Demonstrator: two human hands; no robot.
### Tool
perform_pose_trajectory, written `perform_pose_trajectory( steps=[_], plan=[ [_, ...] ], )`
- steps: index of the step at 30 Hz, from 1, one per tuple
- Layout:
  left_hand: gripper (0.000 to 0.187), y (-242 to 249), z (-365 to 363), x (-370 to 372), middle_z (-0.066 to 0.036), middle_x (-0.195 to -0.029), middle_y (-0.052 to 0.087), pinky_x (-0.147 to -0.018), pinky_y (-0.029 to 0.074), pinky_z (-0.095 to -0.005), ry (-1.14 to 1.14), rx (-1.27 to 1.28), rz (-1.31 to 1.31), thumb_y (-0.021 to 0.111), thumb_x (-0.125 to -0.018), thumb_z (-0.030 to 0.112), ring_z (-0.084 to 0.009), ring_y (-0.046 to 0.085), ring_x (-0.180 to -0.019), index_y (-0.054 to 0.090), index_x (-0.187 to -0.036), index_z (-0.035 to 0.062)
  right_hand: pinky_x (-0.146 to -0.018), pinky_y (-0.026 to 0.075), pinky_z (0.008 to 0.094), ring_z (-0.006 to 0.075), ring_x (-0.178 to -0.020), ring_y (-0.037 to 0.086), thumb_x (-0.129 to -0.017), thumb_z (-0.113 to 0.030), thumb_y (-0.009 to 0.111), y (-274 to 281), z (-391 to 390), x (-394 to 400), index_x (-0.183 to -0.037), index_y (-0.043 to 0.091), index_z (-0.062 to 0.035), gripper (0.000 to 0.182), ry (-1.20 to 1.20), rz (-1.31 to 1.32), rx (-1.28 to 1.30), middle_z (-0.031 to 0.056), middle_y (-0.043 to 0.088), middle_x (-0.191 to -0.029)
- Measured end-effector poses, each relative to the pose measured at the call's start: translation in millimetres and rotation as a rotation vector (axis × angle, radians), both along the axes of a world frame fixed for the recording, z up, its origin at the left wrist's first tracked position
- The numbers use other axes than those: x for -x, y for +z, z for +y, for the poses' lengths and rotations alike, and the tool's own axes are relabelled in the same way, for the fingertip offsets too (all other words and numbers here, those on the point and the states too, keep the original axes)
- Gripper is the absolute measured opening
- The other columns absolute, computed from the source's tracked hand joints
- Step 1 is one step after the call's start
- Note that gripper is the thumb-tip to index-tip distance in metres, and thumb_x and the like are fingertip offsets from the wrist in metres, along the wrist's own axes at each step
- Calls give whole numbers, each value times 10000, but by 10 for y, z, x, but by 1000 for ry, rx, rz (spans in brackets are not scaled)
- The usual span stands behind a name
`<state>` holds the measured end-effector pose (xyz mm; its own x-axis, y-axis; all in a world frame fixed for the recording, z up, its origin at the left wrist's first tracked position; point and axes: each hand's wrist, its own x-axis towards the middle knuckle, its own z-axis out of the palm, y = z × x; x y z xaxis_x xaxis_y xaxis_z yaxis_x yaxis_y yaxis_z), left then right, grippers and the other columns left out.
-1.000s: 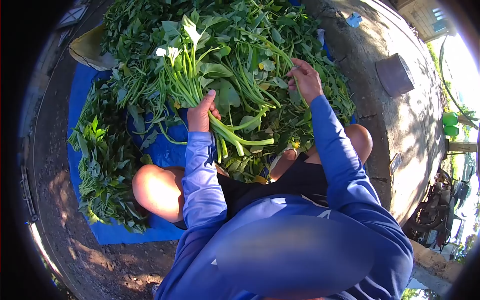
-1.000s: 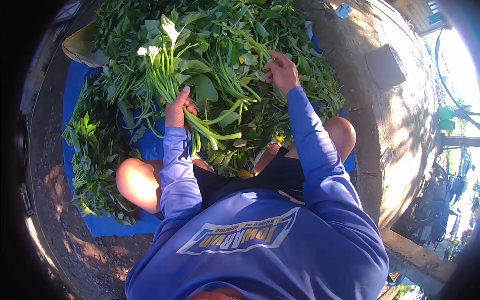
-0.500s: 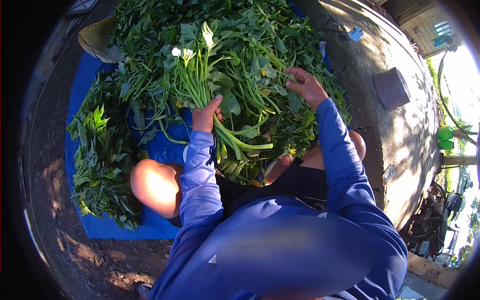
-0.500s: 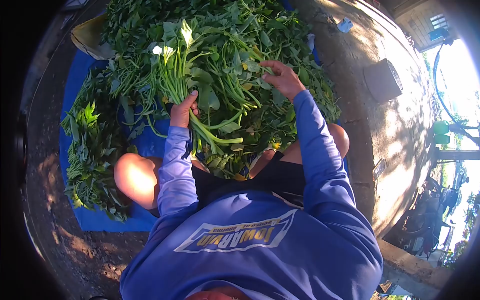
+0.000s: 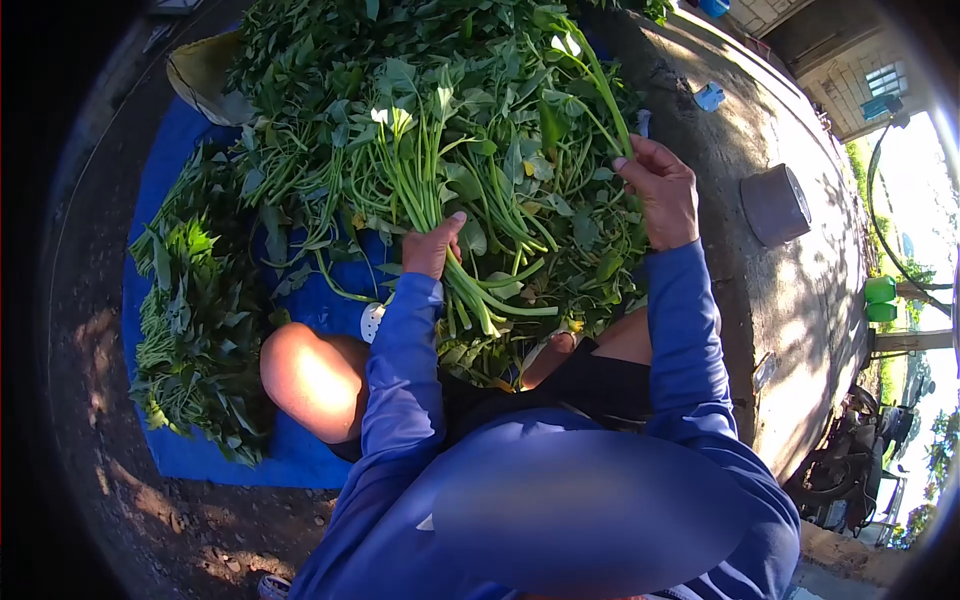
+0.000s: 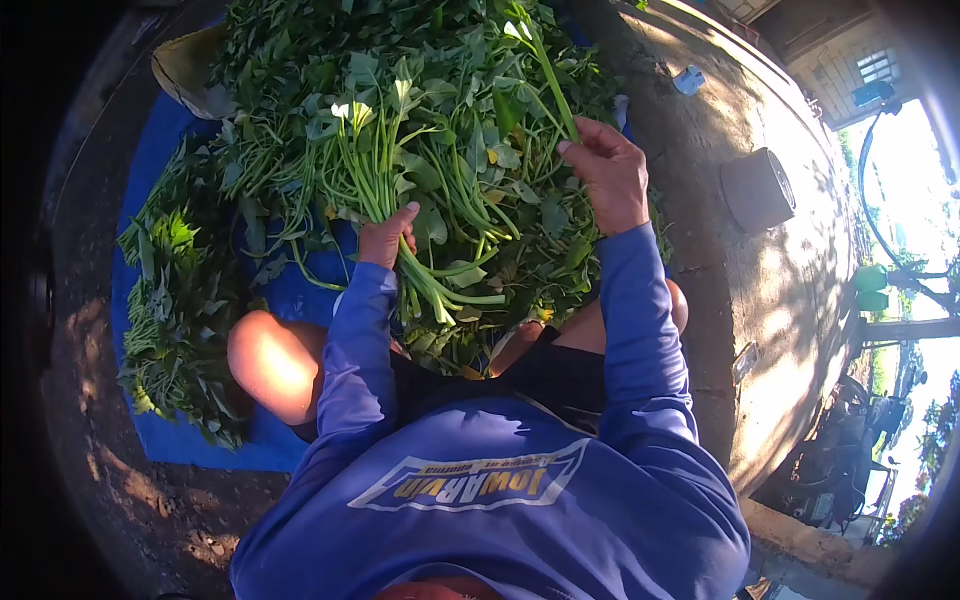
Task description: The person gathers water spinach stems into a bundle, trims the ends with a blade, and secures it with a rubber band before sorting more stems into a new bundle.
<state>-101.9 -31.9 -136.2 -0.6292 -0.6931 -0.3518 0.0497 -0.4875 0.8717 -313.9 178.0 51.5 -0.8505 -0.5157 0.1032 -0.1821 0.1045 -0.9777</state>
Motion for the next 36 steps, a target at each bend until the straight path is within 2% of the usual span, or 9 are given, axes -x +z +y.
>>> perform_pose_trajectory(
  steps=[6,16,21,24,26,27,31,34,36],
  plan=[
    [388,-26,75,87,-63,-609,605,-432,498,-354,10,-52,56,919,-791,323,-186,583,-454,707,-833,1,-819,545,289,122,-876,669,-848,-97,802,-65,-387,37,-1223,754,-8,388,12,460,-202,62,729,-1004],
    [544,-524,116,-57,-7,-739,608,-717,549,-326,-218,-556,177,753,-866,683,-156,616,-673,556,-825,178,-868,543,260,113,-962,679,-925,-124,797,-1899,-321,-1123,-1283,712,42,404,438,-183,-422,83,767,-1100],
    [546,-534,368,45,-34,-755,646,-611,525,-368,229,-195,-55,818,-847,596,-192,629,-629,719,-983,77,-851,555,347,229,-914,737,-940,-250,737,-1912,-286,-1233,-1256,726,-10,396,476,-29,-503,170,784,-1042],
    [468,-684,297,44,-52,-734,651,-626,536,-353,-174,144,-506,855,-836,493,-209,653,-634,712,-861,48,-941,533,403,319,-1046,710,-966,-302,696,-1712,-346,-1353,-1258,714,-2,419,574,56,-636,203,738,-1141],
    [409,-878,217,47,-58,-716,645,-654,553,-382,-122,-30,-387,858,-839,399,-223,674,-662,678,-774,38,-1034,502,397,293,-1193,662,-973,-304,710,-1690,-376,-1448,-1314,691,-9,452,656,119,-723,228,666,-1352],
    [404,-968,190,25,-53,-718,641,-665,557,-388,-67,-112,-299,856,-843,397,-223,672,-664,671,-785,42,-1176,392,453,400,-1446,452,-965,-284,686,-1757,-305,-1558,-1538,478,-14,668,654,226,-738,283,379,-1620],
    [390,-661,211,11,-43,-725,603,-675,573,-402,37,-538,66,828,-892,430,-220,655,-667,639,-894,88,-1292,206,451,425,-1601,114,-917,-177,675,-1890,-154,-1815,-1630,-125,40,1093,769,109,-415,268,4,-1734],
    [414,-387,183,-34,-43,-724,601,-645,574,-397,88,-473,43,805,-917,474,-215,660,-665,632,-923,99,-1282,226,452,402,-1596,173,-961,-262,694,-1876,-172,-1809,-1643,-35,48,1046,760,160,-401,277,48,-1730],
    [424,-190,107,-119,-39,-724,601,-648,578,-399,111,-256,-62,802,-918,484,-212,660,-661,631,-931,96,-1155,407,484,510,-1387,462,-978,-531,662,-1790,-274,-1643,-1620,209,63,986,775,326,-310,375,395,-1536]
  ],
)
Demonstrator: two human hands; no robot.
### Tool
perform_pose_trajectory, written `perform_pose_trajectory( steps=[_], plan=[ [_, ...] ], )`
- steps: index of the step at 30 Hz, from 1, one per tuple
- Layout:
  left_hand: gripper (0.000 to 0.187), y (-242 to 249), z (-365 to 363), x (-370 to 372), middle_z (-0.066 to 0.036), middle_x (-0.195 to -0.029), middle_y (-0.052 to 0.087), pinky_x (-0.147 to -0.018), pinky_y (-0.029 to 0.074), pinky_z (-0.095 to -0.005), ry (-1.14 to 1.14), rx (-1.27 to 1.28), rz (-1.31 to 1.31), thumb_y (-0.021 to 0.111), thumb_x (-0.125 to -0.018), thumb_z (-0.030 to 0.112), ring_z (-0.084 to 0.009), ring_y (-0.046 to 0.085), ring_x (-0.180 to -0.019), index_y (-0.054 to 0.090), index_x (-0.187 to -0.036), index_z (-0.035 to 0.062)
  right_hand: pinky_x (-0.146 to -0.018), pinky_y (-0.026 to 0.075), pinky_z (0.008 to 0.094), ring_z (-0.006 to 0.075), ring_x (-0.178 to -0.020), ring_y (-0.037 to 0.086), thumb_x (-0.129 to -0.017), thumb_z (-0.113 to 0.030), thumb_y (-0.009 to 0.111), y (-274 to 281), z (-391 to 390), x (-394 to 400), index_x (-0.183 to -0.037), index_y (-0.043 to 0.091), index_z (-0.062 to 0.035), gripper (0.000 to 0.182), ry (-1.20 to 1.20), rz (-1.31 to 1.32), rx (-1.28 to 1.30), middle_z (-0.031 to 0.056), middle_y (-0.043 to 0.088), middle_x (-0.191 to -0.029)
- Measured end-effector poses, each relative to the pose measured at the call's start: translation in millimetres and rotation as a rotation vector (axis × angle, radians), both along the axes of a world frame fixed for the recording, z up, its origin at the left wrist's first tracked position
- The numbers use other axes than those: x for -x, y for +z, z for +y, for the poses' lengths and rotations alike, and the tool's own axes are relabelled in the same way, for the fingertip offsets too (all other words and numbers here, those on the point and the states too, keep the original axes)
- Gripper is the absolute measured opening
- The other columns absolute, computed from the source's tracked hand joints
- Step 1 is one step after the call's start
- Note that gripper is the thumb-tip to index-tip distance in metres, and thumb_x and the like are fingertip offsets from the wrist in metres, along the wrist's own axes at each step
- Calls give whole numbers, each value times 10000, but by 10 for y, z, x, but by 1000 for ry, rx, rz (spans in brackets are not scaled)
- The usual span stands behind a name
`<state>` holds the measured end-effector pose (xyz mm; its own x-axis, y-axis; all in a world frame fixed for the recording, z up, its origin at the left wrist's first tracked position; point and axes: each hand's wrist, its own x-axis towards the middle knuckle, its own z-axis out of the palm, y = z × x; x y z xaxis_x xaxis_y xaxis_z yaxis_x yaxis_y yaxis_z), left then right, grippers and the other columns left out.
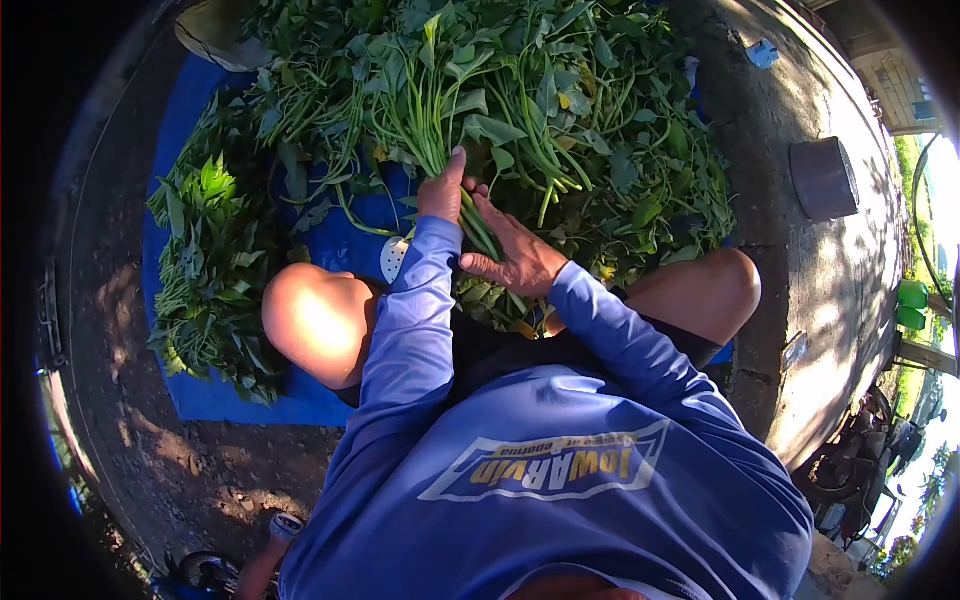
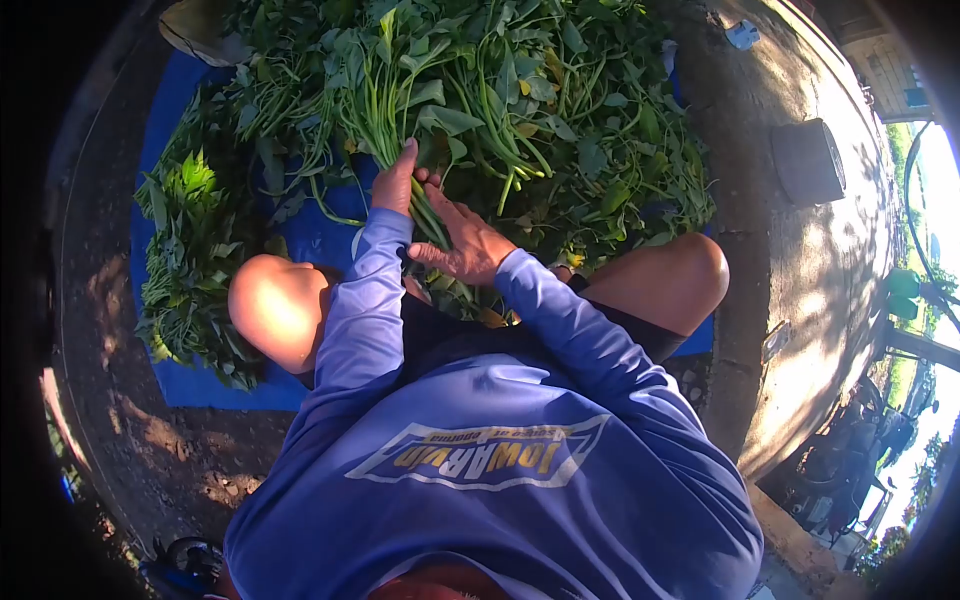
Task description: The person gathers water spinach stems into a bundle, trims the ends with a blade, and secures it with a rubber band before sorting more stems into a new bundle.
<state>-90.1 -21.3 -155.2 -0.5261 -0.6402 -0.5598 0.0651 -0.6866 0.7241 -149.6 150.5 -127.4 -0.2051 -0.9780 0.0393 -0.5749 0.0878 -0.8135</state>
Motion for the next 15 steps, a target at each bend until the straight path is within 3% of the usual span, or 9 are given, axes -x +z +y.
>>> perform_pose_trajectory(
  steps=[1,2,3,4,5,7,14,15],
  plan=[
    [453,-34,-82,-33,-47,-729,610,-622,567,-389,15,35,-4,800,-916,497,-210,657,-645,640,-926,74,-1155,407,460,449,-1376,496,-999,-636,594,298,-57,146,-1492,484,67,866,-60,-193,-88,330,525,-1440],
    [466,-173,-329,-57,-56,-734,617,-589,547,-381,-79,132,-124,802,-912,502,-205,652,-632,647,-905,62,-1110,449,435,392,-1294,581,-1040,-568,570,340,-139,338,-1344,646,32,676,-197,-257,1,265,638,-1320],
    [452,-309,-404,-48,-59,-714,619,-558,535,-373,35,278,-91,815,-902,488,-203,650,-601,680,-927,57,-1020,510,419,347,-1152,668,-1046,-496,595,322,-257,522,-1250,710,-6,543,-452,-347,13,212,706,-1189],
    [445,-271,-422,-41,-59,-704,619,-543,529,-369,85,311,-80,822,-896,480,-202,648,-586,695,-934,56,-939,544,413,325,-1045,711,-1006,-404,660,357,-382,725,-1191,728,-4,446,-626,-265,-31,201,732,-1114],
    [438,-233,-441,-34,-59,-695,620,-527,524,-366,134,344,-69,829,-890,473,-200,647,-571,710,-941,55,-942,549,436,324,-1053,715,-944,-307,700,146,-492,994,-1142,746,-30,344,-699,-62,24,195,742,-1127],
    [434,129,-319,-121,-55,-697,618,-526,528,-366,95,189,-90,832,-888,471,-197,647,-573,701,-929,59,-969,547,459,364,-1103,702,-906,-268,682,-140,-714,1458,-1160,753,-77,326,-690,123,-106,197,735,-1189],
    [456,315,-133,-90,-33,-659,582,-499,535,-372,41,110,-84,843,-877,479,-199,649,-553,658,-904,63,-1027,530,493,407,-1171,674,-899,-323,622,-260,-1279,1830,-1213,760,-130,393,-582,315,-511,189,718,-1255],
    [451,155,-154,-81,-34,-676,606,-535,522,-356,24,124,-86,826,-892,481,-181,643,-584,684,-912,53,-1015,536,478,391,-1153,686,-906,-312,634,-233,-1282,1858,-1232,752,-119,397,-618,273,-426,185,726,-1243]
  ],
)
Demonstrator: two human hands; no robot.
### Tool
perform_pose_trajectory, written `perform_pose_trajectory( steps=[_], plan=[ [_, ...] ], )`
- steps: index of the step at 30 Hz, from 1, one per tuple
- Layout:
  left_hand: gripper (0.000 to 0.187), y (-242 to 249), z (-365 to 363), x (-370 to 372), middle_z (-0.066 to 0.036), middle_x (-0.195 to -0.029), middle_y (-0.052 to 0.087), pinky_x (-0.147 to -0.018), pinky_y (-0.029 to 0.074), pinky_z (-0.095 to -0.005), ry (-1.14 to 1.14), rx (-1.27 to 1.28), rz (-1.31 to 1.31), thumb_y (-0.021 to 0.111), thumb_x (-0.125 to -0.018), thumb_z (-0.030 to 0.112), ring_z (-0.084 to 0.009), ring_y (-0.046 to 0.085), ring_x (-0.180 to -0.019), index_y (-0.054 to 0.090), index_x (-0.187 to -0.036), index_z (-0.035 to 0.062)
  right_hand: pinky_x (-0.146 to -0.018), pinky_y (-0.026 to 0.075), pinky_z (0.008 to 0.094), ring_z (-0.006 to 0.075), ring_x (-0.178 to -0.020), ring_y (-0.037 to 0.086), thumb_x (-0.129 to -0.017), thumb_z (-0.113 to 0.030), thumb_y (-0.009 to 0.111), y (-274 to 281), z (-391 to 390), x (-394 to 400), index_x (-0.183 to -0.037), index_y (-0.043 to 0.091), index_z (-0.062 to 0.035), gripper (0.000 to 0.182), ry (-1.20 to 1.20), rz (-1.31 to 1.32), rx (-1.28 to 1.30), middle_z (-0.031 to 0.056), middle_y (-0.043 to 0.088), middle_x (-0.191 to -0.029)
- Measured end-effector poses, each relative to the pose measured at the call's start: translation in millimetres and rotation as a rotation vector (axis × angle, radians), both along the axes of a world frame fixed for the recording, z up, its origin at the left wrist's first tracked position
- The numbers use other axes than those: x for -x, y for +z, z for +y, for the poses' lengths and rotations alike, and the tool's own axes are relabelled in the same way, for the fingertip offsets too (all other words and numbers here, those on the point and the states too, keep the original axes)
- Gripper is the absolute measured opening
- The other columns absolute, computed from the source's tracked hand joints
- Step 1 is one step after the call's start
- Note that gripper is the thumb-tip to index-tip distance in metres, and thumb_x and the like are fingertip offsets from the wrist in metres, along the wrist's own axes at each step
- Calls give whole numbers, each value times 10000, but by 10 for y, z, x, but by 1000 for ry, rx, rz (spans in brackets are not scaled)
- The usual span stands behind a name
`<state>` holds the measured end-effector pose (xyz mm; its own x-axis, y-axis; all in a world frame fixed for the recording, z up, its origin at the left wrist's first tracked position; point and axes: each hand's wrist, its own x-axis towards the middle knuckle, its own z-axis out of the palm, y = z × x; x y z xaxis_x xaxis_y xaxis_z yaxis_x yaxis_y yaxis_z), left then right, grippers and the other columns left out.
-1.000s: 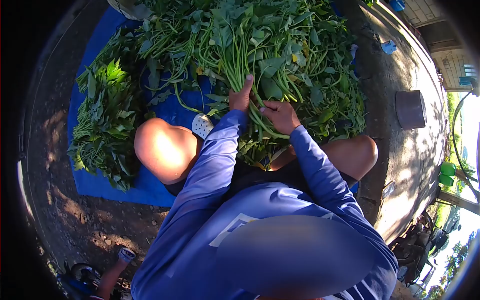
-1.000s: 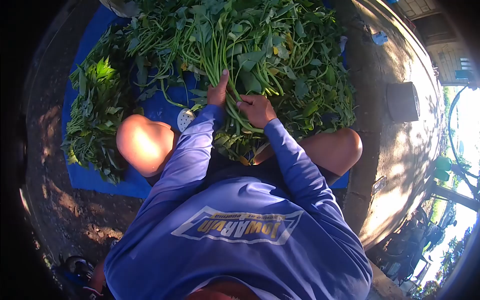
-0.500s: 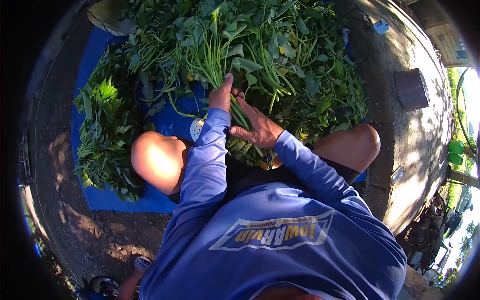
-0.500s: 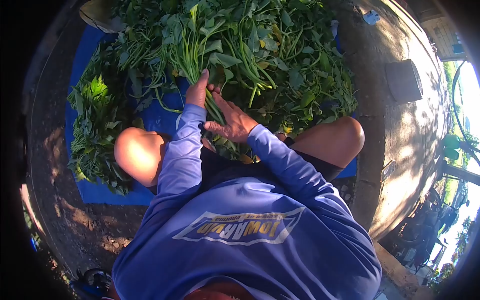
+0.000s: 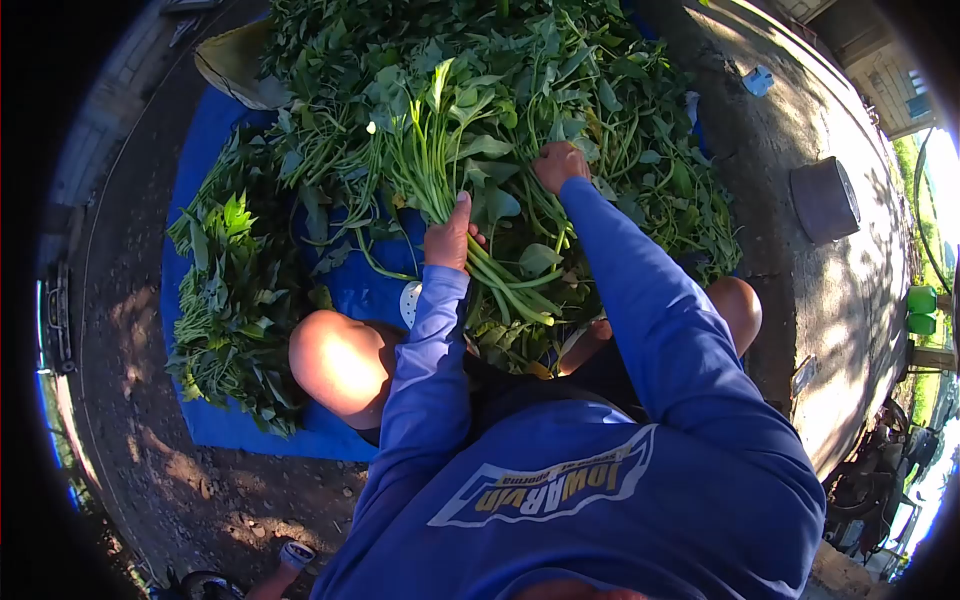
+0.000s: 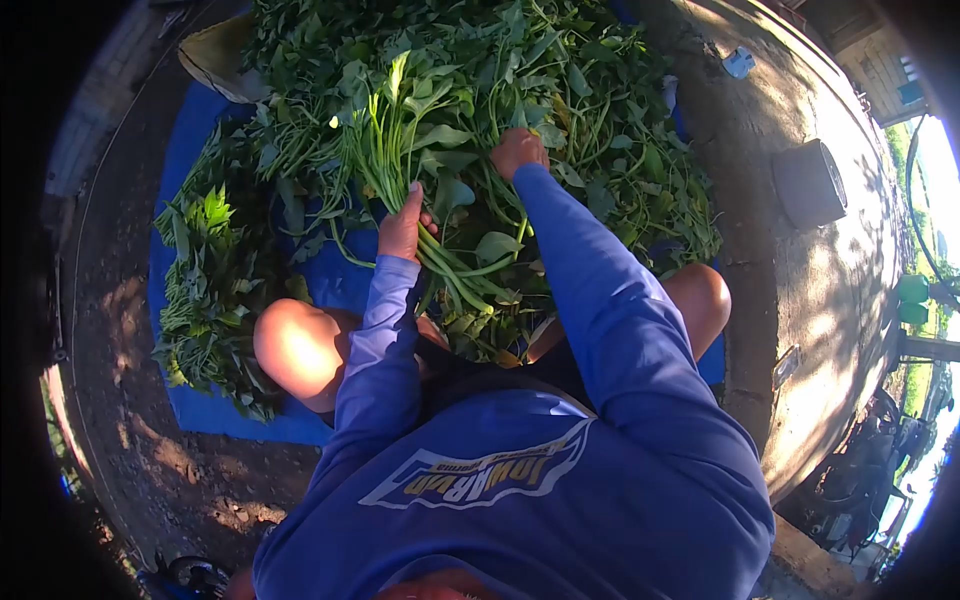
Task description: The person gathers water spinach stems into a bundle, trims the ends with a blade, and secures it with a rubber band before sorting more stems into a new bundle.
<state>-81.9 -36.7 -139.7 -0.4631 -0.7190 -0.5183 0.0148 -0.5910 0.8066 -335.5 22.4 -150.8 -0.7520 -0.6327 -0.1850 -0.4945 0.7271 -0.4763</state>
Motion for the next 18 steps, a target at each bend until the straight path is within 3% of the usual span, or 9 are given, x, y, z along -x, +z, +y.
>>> perform_pose_trajectory(
  steps=[2,4,7,8,11,18],
  plan=[
    [446,-159,-38,10,-43,-694,627,-556,502,-346,6,93,-85,814,-903,481,-164,624,-598,708,-902,47,-991,548,450,360,-1117,710,-921,-290,656,63,184,55,-1271,737,-96,408,-63,-12,178,177,742,-1219],
    [448,-221,-17,84,-62,-721,662,-591,472,-339,37,216,-85,792,-921,482,-145,602,-632,744,-853,42,-944,555,395,288,-1065,717,-929,-261,696,219,360,180,-1283,724,-49,413,-154,-263,433,154,753,-1177],
    [455,-165,-47,116,-69,-690,653,-576,483,-340,-43,151,-147,793,-922,470,-163,620,-619,733,-807,34,-889,544,320,182,-998,694,-941,-210,741,588,691,254,-1276,708,13,404,-203,-451,655,109,750,-1114],
    [469,-130,-43,115,-78,-657,638,-537,502,-357,-49,31,-48,806,-906,472,-184,624,-569,710,-767,35,-873,537,295,148,-978,681,-945,-192,754,748,800,253,-1269,704,32,397,-202,-478,704,93,747,-1092],
    [485,-26,31,149,-73,-620,609,-482,507,-377,-57,4,-41,828,-880,479,-193,595,-498,683,-741,37,-769,516,259,84,-905,640,-1015,-200,696,1276,1068,64,-1326,665,-18,361,-166,-513,767,0,711,-1041],
    [502,-126,126,262,-73,-665,595,-475,518,-387,-22,-5,68,886,-824,459,-193,590,-510,668,-845,7,-849,516,259,80,-906,641,-993,-168,726,1715,1238,-246,-1252,703,19,320,-49,-223,823,24,734,-1006]
  ],
)
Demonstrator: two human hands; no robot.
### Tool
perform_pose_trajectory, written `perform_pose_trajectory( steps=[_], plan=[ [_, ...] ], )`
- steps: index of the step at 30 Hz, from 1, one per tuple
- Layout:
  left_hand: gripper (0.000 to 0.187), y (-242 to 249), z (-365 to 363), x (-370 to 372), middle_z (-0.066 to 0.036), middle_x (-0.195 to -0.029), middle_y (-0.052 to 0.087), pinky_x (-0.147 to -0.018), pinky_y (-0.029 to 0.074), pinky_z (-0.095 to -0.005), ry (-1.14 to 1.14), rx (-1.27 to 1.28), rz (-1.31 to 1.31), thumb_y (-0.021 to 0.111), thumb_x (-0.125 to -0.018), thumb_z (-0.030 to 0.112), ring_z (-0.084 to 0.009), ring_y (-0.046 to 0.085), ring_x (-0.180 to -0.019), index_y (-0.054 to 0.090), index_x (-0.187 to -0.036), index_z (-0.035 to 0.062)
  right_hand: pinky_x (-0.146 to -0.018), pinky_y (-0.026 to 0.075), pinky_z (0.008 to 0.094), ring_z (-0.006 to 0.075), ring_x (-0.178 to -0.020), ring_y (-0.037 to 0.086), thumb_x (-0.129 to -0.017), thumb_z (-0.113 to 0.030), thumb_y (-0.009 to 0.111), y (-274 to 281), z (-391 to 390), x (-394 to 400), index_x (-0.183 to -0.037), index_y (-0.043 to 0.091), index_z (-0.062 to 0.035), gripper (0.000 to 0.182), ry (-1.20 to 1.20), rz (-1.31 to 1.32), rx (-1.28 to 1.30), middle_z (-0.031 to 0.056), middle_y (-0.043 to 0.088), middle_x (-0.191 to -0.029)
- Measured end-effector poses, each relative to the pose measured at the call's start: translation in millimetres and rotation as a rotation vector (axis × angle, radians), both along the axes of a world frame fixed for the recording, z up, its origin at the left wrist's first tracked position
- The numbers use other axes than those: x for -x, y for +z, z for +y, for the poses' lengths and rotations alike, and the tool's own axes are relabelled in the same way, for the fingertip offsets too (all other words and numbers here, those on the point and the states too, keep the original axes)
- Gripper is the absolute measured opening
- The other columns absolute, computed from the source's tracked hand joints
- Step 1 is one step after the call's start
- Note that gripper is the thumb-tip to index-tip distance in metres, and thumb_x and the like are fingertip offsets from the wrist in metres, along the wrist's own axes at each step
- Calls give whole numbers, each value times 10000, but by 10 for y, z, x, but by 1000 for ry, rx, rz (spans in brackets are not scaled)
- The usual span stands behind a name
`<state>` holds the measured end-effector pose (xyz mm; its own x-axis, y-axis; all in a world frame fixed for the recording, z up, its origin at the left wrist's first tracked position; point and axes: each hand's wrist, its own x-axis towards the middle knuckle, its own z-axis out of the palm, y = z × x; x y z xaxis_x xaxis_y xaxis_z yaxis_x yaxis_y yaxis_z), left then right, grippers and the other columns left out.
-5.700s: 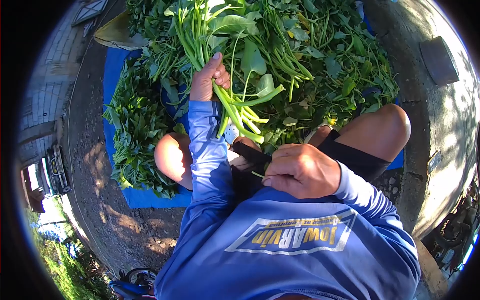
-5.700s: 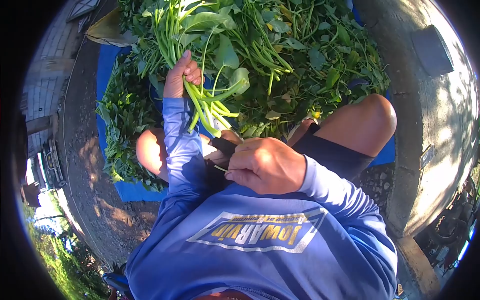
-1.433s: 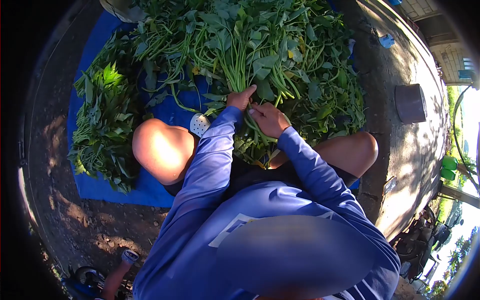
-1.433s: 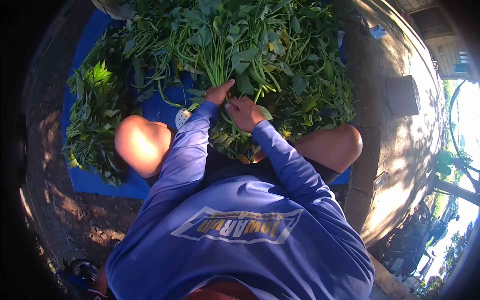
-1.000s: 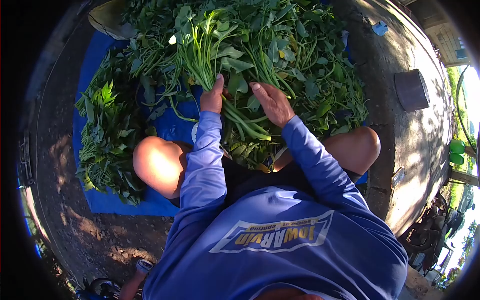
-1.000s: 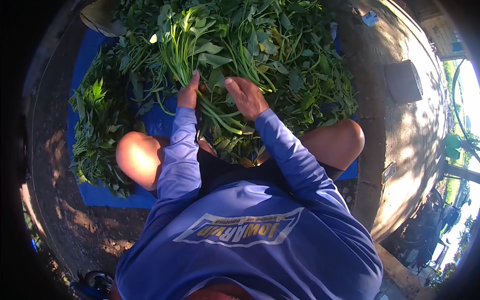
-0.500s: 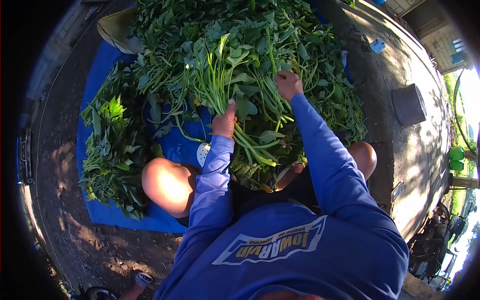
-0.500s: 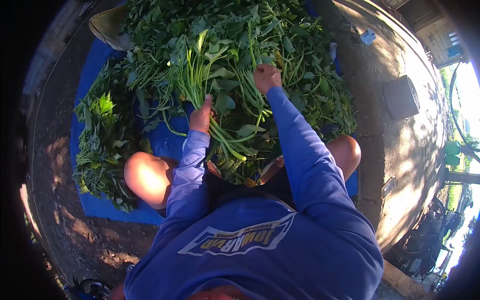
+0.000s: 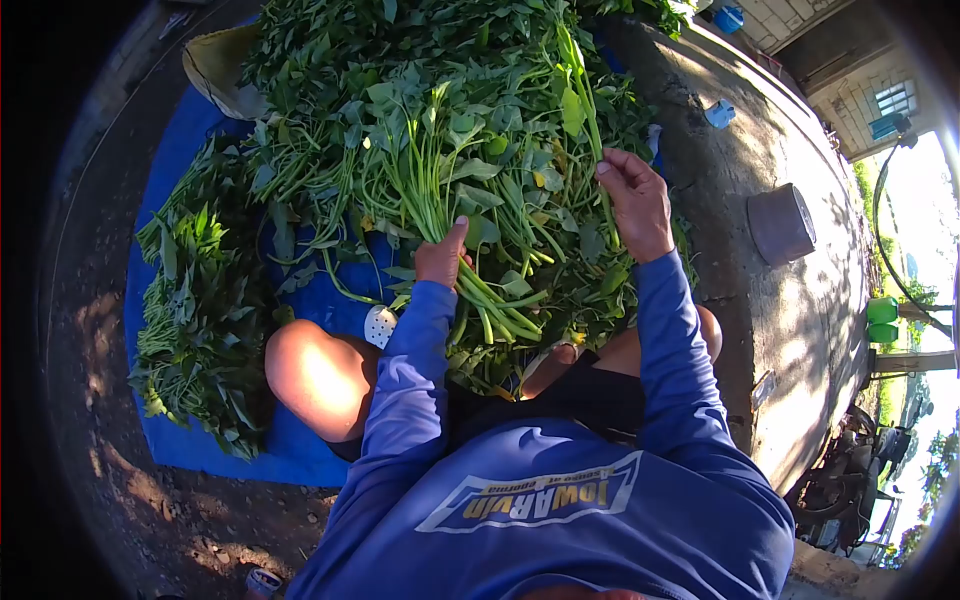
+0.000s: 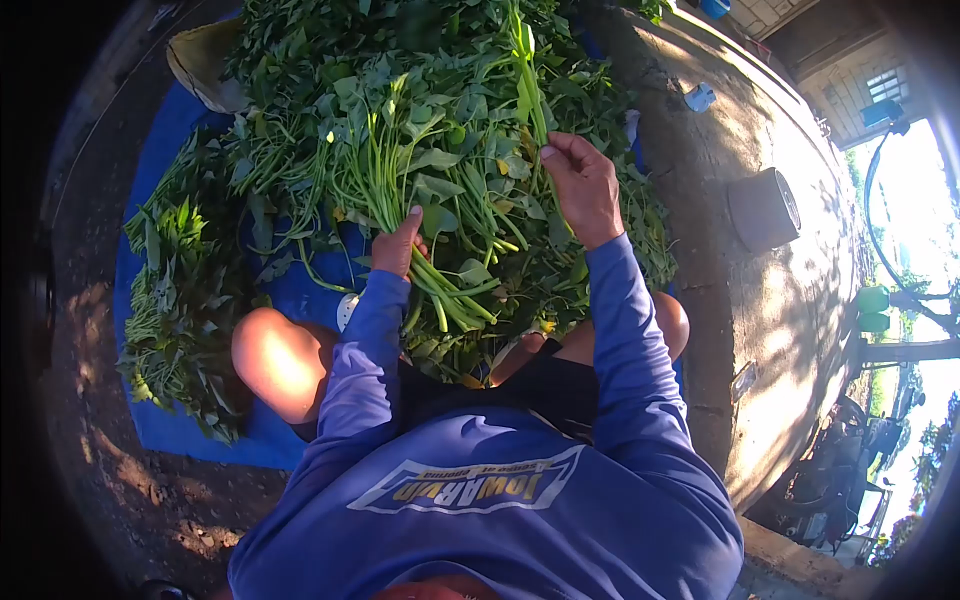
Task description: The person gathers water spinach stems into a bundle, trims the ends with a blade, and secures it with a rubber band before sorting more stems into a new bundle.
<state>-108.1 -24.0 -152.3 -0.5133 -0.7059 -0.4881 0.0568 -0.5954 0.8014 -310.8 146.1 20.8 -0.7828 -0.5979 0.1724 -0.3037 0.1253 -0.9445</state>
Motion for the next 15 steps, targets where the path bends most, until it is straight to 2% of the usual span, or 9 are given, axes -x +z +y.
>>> perform_pose_trajectory(
  steps=[4,5,7,9,10,11,13,14,15],
  plan=[
    [505,-9,49,33,-68,-689,598,-495,532,-388,-33,-66,10,877,-828,488,-189,589,-529,663,-849,30,-838,529,275,93,-908,649,-995,-165,727,-140,-62,-337,-1267,693,24,333,34,88,-78,45,738,-1008],
    [507,-14,69,56,-58,-683,591,-506,537,-386,-53,-102,27,858,-842,512,-187,591,-536,651,-846,50,-843,531,283,107,-901,656,-992,-156,719,-265,-87,-463,-1260,698,20,321,45,103,-117,77,738,-1004],
    [513,-78,116,38,-39,-672,578,-526,546,-381,-85,-183,51,822,-870,561,-183,596,-551,627,-841,88,-858,545,328,201,-921,708,-975,-163,712,-562,-122,-784,-1231,708,25,317,120,44,-242,144,749,-1044],
    [540,-267,170,8,-32,-685,577,-557,547,-369,-127,-304,169,772,-886,622,-178,601,-583,603,-850,110,-873,553,385,319,-969,733,-960,-180,695,-1179,-73,-991,-1210,710,26,325,236,77,-364,220,741,-1075],
    [555,-363,160,31,-28,-691,577,-573,547,-364,-155,-354,241,747,-894,652,-175,604,-599,592,-854,121,-816,544,322,161,-887,687,-973,-140,697,-1309,-56,-1121,-1220,709,38,305,246,109,-390,125,756,-981],
    [566,-452,138,35,-30,-706,579,-584,546,-361,-178,-377,254,732,-894,671,-178,602,-610,585,-862,125,-839,553,359,232,-910,723,-971,-155,690,-1429,-32,-1184,-1216,715,26,306,250,105,-410,182,762,-1015],
    [591,-672,99,16,-33,-735,582,-607,544,-355,-230,-422,279,702,-894,709,-183,598,-631,572,-878,133,-862,558,387,301,-950,741,-975,-164,672,-1401,-12,-1233,-1217,715,18,306,272,140,-479,211,756,-1041],
    [634,-780,81,18,-50,-845,653,-628,545,-350,-275,-395,248,691,-897,719,-174,628,-688,625,-1009,99,-871,559,398,326,-970,738,-976,-169,668,-1420,-5,-1243,-1216,714,18,307,295,160,-473,221,752,-1054],
    [668,-779,90,36,-53,-899,679,-683,557,-361,-224,-354,177,692,-895,721,-186,650,-749,640,-1097,87,-880,560,409,351,-990,736,-978,-173,663,-1440,-12,-1242,-1216,713,17,309,316,183,-466,230,747,-1066]
  ],
)
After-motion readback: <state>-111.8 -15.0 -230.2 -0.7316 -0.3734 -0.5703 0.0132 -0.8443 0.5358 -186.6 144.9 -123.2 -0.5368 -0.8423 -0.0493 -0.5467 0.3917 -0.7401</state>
